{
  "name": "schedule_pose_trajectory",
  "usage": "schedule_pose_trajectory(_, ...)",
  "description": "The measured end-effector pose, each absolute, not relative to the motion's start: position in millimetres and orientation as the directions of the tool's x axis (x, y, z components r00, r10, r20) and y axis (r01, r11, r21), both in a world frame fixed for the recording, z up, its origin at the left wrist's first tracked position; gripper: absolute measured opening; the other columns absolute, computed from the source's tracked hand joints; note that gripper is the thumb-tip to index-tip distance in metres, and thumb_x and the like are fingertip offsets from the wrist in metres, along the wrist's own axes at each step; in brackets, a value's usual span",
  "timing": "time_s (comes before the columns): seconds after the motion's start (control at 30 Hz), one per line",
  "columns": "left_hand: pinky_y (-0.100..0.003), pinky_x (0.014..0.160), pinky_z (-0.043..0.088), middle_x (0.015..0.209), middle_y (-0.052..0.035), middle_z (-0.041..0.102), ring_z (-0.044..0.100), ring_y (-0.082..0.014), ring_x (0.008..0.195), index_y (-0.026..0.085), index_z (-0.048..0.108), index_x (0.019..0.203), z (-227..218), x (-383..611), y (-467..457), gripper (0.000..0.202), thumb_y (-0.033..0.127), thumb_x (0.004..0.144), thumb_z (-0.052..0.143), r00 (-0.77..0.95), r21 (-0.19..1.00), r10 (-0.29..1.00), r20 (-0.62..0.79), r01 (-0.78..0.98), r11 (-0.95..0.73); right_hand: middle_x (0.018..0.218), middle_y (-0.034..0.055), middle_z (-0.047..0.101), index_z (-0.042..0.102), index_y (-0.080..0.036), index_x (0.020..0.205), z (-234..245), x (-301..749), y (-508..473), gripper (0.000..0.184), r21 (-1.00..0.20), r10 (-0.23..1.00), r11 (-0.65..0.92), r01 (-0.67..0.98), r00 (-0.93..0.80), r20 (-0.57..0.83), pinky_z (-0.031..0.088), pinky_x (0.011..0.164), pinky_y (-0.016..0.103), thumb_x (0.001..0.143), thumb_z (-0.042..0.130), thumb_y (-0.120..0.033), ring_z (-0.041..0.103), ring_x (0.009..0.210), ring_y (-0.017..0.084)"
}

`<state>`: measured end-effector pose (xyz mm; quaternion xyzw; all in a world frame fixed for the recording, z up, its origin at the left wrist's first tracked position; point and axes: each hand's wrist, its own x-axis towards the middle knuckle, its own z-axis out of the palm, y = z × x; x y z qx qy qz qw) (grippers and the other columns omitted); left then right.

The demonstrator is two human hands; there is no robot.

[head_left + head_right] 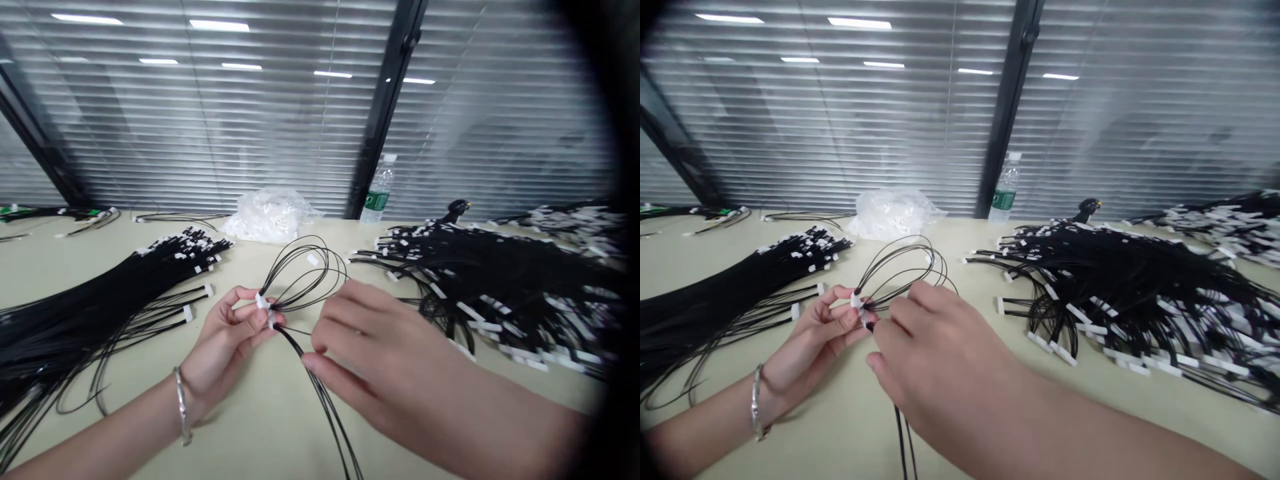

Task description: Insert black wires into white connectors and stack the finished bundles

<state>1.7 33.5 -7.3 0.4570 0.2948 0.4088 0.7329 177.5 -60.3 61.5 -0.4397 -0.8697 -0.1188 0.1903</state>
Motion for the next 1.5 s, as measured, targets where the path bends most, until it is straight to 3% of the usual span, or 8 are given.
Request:
schedule_pose_trajectory(0.1, -0.023, 0.075, 0.05, 0.082, -0.001, 0.068, 0.065, -0.0141, 0.081, 0.021, 0.049, 0.089, -7.1, 1.7, 31.3, 0.022, 0.013, 0.074, 0.064, 0.504, 0.92, 0.862, -0.053, -0.311, 0.237, 0.074, 0.0018, 0.053, 0.056, -0.017, 0.076, 36.9, 173.1, -55.9, 0.012, 0.19, 0.717, 0.594, 0.782, -0.621, 0.317, 0.035, 0.075, 0.036, 0.085, 0.048, -0.02, 0.045, 0.074, 0.018)
schedule_pose_trajectory(0.43, -0.022, 0.07, 0.05, 0.085, -0.0023, 0.07, 0.066, -0.0152, 0.078, 0.02, 0.049, 0.085, -4.4, 3.4, 27.9, 0.024, 0.013, 0.071, 0.067, 0.505, 0.929, 0.862, -0.04, -0.299, 0.219, 0.072, 0.0014, 0.049, 0.053, -0.016, 0.074, 25.2, 175.9, -46.6, 0.006, 0.214, 0.746, 0.564, 0.797, -0.603, 0.282, 0.036, 0.074, 0.033, 0.077, 0.053, -0.011, 0.043, 0.07, 0.017)
schedule_pose_trajectory(0.67, -0.022, 0.073, 0.05, 0.078, -0.0007, 0.071, 0.066, -0.0117, 0.076, 0.021, 0.05, 0.086, -7.3, 1.9, 28.7, 0.024, 0.011, 0.072, 0.067, 0.507, 0.922, 0.862, -0.025, -0.322, 0.216, 0.077, -0.0002, 0.053, 0.048, -0.017, 0.097, 24.3, 178.6, -48.4, 0.021, 0.02, 0.796, 0.542, 0.84, -0.521, 0.308, 0.037, 0.064, 0.027, 0.079, 0.052, -0.006, 0.048, 0.072, 0.014)
schedule_pose_trajectory(0.8, -0.021, 0.071, 0.049, 0.083, -0.0013, 0.072, 0.066, -0.0115, 0.077, 0.021, 0.05, 0.086, -7.2, 2.2, 28.4, 0.023, 0.01, 0.073, 0.066, 0.515, 0.921, 0.857, -0.013, -0.327, 0.21, 0.08, 0.0006, 0.051, 0.051, -0.018, 0.084, 28.0, 177.7, -48.1, 0.004, 0.002, 0.788, 0.556, 0.831, -0.528, 0.316, 0.038, 0.064, 0.027, 0.086, 0.048, -0.015, 0.047, 0.072, 0.014)
schedule_pose_trajectory(0.93, -0.02, 0.07, 0.05, 0.084, -0.0009, 0.072, 0.066, -0.0111, 0.075, 0.02, 0.05, 0.084, -5.5, 3.7, 26.8, 0.022, 0.01, 0.073, 0.065, 0.531, 0.927, 0.847, 0.006, -0.32, 0.194, 0.076, 0.0004, 0.051, 0.052, -0.017, 0.077, 30.3, 175.4, -46.3, 0.016, -0.019, 0.771, 0.57, 0.821, -0.527, 0.356, 0.038, 0.063, 0.028, 0.089, 0.043, -0.021, 0.048, 0.073, 0.014)
schedule_pose_trajectory(1.33, -0.026, 0.075, 0.048, 0.088, -0.0041, 0.072, 0.066, -0.0141, 0.079, 0.018, 0.049, 0.084, -6.9, 3.2, 24.9, 0.022, 0.009, 0.072, 0.066, 0.52, 0.948, 0.853, 0.045, -0.291, 0.127, 0.074, 0.0022, 0.05, 0.053, -0.015, 0.079, 10.2, 173.5, -45.2, 0.009, 0.207, 0.754, 0.512, 0.833, -0.552, 0.355, 0.036, 0.062, 0.031, 0.081, 0.048, -0.009, 0.047, 0.072, 0.016)
schedule_pose_trajectory(1.4, -0.029, 0.077, 0.048, 0.088, -0.0038, 0.072, 0.065, -0.015, 0.081, 0.018, 0.049, 0.084, -6.8, 3.8, 25.5, 0.021, 0.01, 0.073, 0.065, 0.526, 0.95, 0.848, 0.068, -0.294, 0.106, 0.074, 0.0015, 0.051, 0.051, -0.015, 0.081, 9.8, 173.1, -45.5, 0.008, 0.169, 0.773, 0.482, 0.859, -0.508, 0.38, 0.035, 0.061, 0.029, 0.081, 0.047, -0.008, 0.048, 0.07, 0.015)
schedule_pose_trajectory(1.5, -0.032, 0.08, 0.047, 0.087, -0.0027, 0.072, 0.065, -0.0163, 0.082, 0.018, 0.049, 0.084, -6.4, 5.1, 26.1, 0.02, 0.01, 0.074, 0.064, 0.533, 0.951, 0.841, 0.092, -0.297, 0.084, 0.073, -0.0001, 0.052, 0.048, -0.015, 0.09, 12.2, 174.0, -46.4, 0.013, -0.007, 0.819, 0.475, 0.88, -0.44, 0.368, 0.033, 0.055, 0.026, 0.083, 0.043, -0.006, 0.048, 0.063, 0.012)
